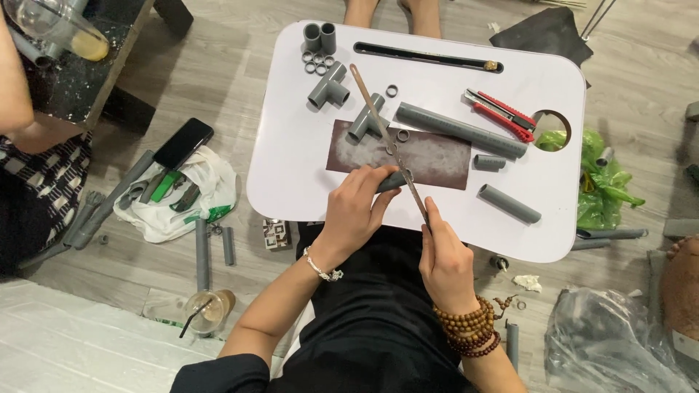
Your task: Trimming and cleaning the edges of PVC pipe segments using a utility knife and a metal blade on a small table.
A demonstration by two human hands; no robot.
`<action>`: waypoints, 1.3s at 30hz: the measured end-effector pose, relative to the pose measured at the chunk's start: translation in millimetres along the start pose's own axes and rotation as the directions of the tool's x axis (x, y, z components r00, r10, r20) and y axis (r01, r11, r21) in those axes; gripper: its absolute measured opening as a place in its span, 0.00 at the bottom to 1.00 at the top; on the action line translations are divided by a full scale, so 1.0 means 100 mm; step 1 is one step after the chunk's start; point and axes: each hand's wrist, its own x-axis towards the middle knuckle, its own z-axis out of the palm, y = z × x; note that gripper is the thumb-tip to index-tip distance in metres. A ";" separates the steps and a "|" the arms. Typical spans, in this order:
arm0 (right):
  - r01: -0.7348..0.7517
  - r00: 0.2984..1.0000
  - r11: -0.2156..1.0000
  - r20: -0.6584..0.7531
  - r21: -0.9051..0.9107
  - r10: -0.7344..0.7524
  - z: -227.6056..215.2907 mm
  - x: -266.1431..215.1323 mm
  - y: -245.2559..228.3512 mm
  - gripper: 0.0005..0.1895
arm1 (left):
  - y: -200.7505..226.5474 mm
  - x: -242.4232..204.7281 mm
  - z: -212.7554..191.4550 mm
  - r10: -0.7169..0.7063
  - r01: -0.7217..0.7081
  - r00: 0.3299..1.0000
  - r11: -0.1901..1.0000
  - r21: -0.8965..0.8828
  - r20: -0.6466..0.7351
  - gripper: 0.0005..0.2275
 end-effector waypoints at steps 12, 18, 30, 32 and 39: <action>-0.039 0.998 0.998 0.055 0.058 0.036 0.13 -0.19 0.13 0.24 | -0.09 -0.07 -0.03 0.030 -0.020 0.998 0.984 0.178 -0.056 0.11; -0.030 0.998 0.998 0.054 0.051 0.027 0.14 -0.23 0.16 0.23 | -0.07 -0.14 -0.01 0.041 -0.034 0.998 0.983 0.181 -0.038 0.11; 0.031 0.999 0.997 -0.034 0.068 -0.029 0.07 -0.18 0.06 0.22 | -0.04 -0.18 -0.02 0.047 -0.041 0.995 0.997 0.070 -0.087 0.10; 0.036 0.998 0.996 -0.063 0.076 -0.031 0.07 -0.19 0.06 0.22 | -0.04 -0.19 -0.02 0.061 -0.055 0.993 0.997 0.053 -0.101 0.10; 0.056 0.992 0.971 -0.122 0.234 -0.028 0.01 -0.17 -0.01 0.19 | -0.17 -0.30 0.10 0.164 -0.167 0.967 0.986 0.003 -0.195 0.14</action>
